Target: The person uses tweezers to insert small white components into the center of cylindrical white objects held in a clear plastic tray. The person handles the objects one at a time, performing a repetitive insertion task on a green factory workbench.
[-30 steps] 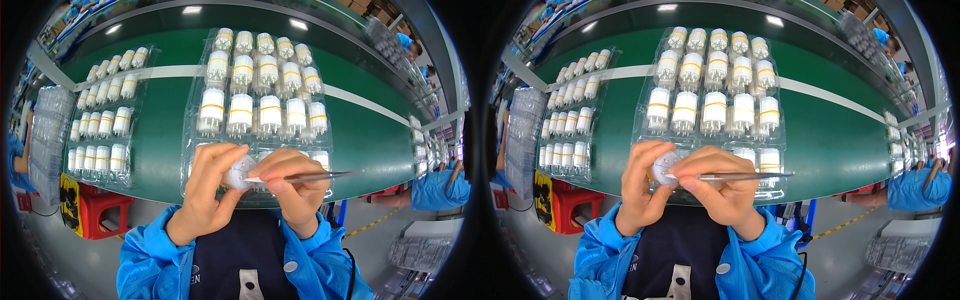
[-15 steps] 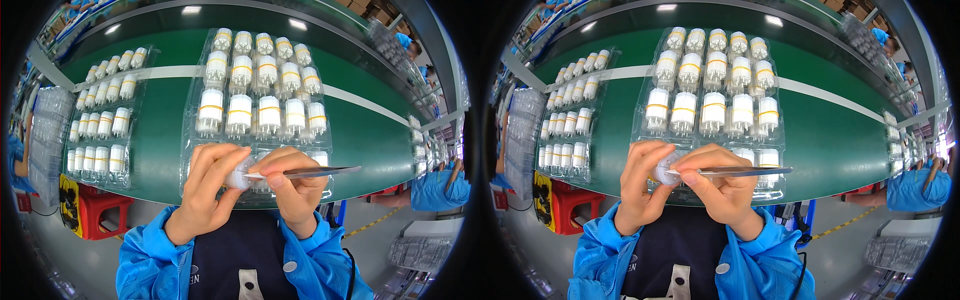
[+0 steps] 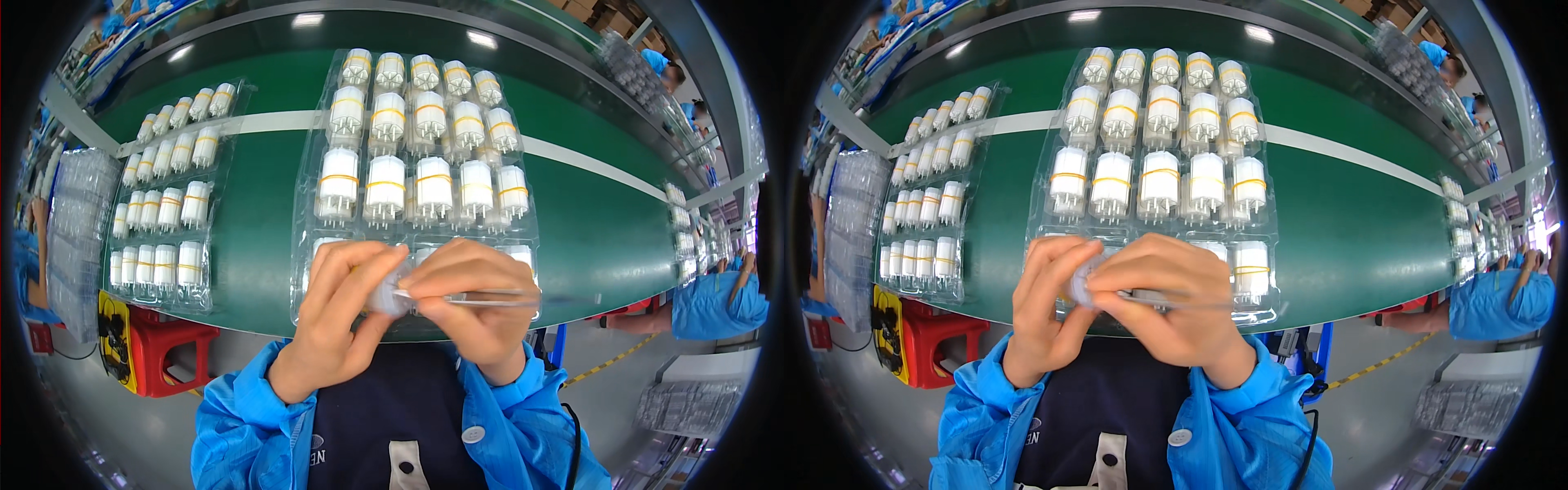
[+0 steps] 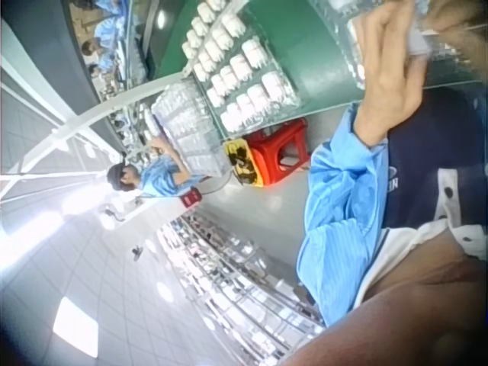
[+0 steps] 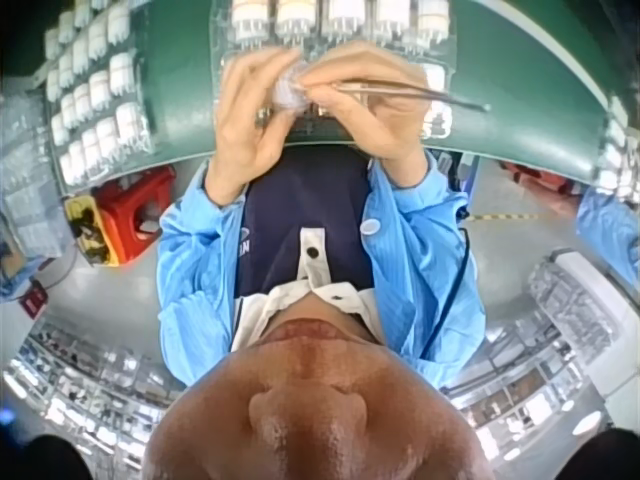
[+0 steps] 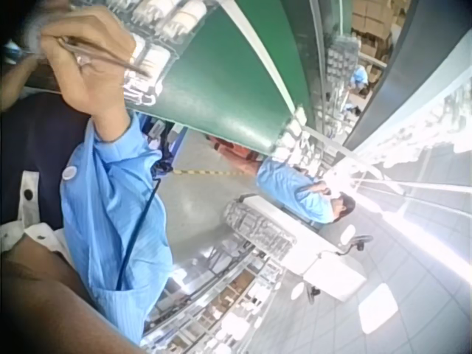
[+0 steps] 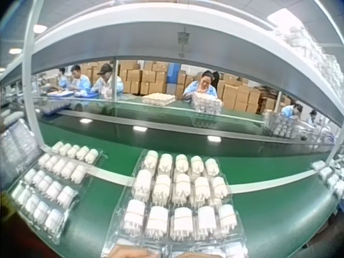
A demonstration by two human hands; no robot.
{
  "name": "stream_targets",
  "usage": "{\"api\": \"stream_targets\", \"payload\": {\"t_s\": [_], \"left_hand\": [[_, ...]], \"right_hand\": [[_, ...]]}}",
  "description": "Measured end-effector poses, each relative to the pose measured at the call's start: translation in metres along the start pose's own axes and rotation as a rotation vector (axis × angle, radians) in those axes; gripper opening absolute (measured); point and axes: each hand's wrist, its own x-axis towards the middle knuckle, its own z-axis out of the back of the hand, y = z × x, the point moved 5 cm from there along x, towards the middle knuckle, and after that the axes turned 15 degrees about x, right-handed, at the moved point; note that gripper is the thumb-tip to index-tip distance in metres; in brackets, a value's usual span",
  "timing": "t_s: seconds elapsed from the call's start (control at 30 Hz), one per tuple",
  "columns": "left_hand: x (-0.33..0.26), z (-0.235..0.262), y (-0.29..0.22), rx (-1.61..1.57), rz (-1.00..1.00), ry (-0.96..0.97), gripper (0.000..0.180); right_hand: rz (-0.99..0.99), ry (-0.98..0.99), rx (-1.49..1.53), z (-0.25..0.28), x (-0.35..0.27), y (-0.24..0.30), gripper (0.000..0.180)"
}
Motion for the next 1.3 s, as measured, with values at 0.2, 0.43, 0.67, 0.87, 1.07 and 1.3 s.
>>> {"api": "stream_targets", "payload": {"t_s": [0.2, 0.43, 0.67, 0.87, 1.07, 1.3], "left_hand": [[-0.004, 0.002, 0.002, -0.199, 0.073, 0.045, 0.057], [-0.003, 0.000, 0.002, -0.251, 0.075, 0.063, 0.055], [-0.005, -0.001, 0.003, -0.292, 0.100, 0.067, 0.055], [-0.005, 0.000, 0.003, -0.266, 0.095, 0.061, 0.055], [-0.007, -0.001, 0.006, -0.274, 0.105, 0.050, 0.054], [-0.006, -0.001, 0.004, -0.288, 0.101, 0.053, 0.054]], "right_hand": [[0.020, -0.109, 0.211, 0.010, -0.004, -0.005, 0.017], [0.003, -0.068, 0.161, 0.006, -0.005, -0.007, 0.017], [-0.009, -0.112, 0.217, 0.006, -0.006, -0.009, 0.016], [0.005, -0.092, 0.176, 0.006, -0.005, -0.011, 0.016], [-0.039, -0.176, 0.237, 0.005, -0.009, -0.014, 0.014], [-0.024, -0.123, 0.212, 0.002, -0.006, -0.008, 0.017]]}}
